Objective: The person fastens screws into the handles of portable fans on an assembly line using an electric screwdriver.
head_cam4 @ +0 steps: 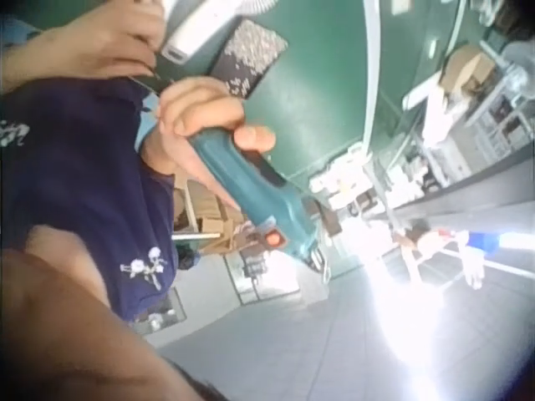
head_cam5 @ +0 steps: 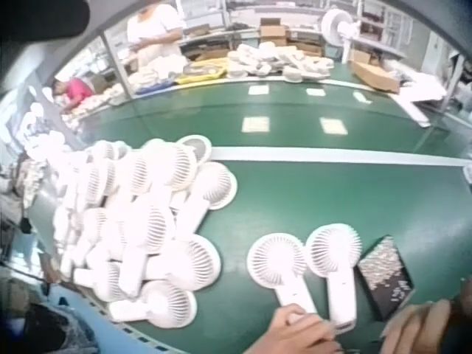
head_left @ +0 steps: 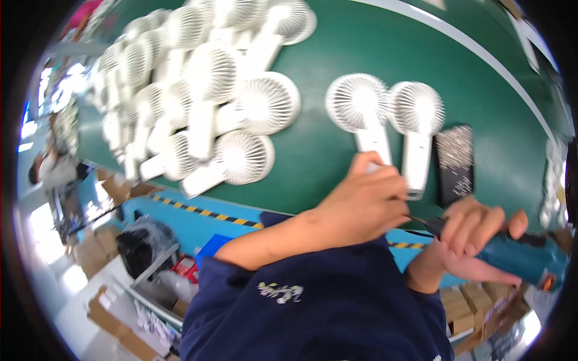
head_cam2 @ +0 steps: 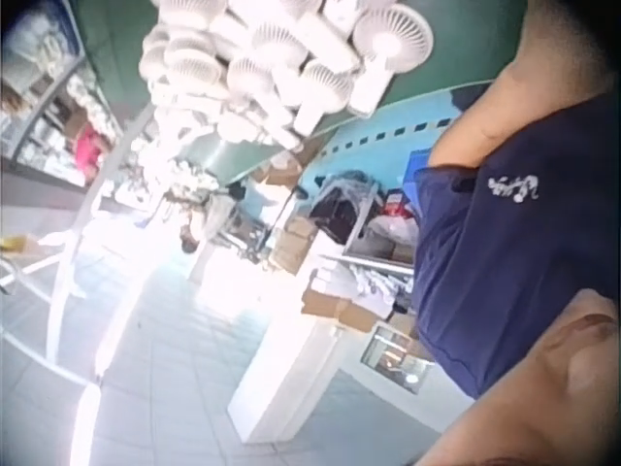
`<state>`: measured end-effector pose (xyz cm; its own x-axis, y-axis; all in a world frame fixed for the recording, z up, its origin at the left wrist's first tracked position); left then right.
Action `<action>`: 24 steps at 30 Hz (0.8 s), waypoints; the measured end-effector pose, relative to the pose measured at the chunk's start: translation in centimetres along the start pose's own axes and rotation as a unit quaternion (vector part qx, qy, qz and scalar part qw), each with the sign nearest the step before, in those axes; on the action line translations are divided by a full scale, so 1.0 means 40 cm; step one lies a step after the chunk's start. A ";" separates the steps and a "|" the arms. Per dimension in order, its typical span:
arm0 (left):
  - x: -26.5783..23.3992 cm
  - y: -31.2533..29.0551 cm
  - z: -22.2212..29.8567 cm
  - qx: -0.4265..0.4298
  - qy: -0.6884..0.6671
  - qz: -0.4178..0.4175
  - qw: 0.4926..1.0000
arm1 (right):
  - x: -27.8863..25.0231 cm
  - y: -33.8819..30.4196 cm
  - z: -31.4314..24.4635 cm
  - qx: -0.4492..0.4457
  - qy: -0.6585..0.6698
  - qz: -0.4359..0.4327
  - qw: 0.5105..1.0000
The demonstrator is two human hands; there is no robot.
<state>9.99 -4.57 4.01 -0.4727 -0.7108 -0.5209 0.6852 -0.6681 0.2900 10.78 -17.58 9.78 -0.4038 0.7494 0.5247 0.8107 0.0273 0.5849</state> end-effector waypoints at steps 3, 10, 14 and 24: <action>0.008 -0.026 0.009 0.009 -0.009 -0.024 1.000 | 0.042 0.010 0.027 0.059 0.068 -0.097 0.991; 0.011 -0.060 0.010 0.031 -0.023 0.030 0.999 | 0.011 -0.042 0.030 0.030 0.050 -0.041 0.997; 0.015 -0.058 0.001 -0.018 -0.004 0.057 0.998 | -0.008 -0.019 0.018 0.023 0.064 -0.048 0.997; -0.047 -0.057 -0.029 -0.044 0.092 0.074 0.992 | 0.049 -0.004 0.056 0.027 0.007 -0.033 0.999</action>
<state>9.97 -1.46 3.40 -0.2590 -0.7423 -0.6180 0.7892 -0.5315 0.3077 10.79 -14.64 9.34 -0.4632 0.7356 0.4943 0.8032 0.1127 0.5850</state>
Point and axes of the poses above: each hand's wrist, its own y-axis towards the middle knuckle, its own x-axis out of the palm, z = x × y, the point moved 10 cm from there along y, towards the middle knuckle, and after that the axes turned 11 degrees about -z, right-handed, at the moved point
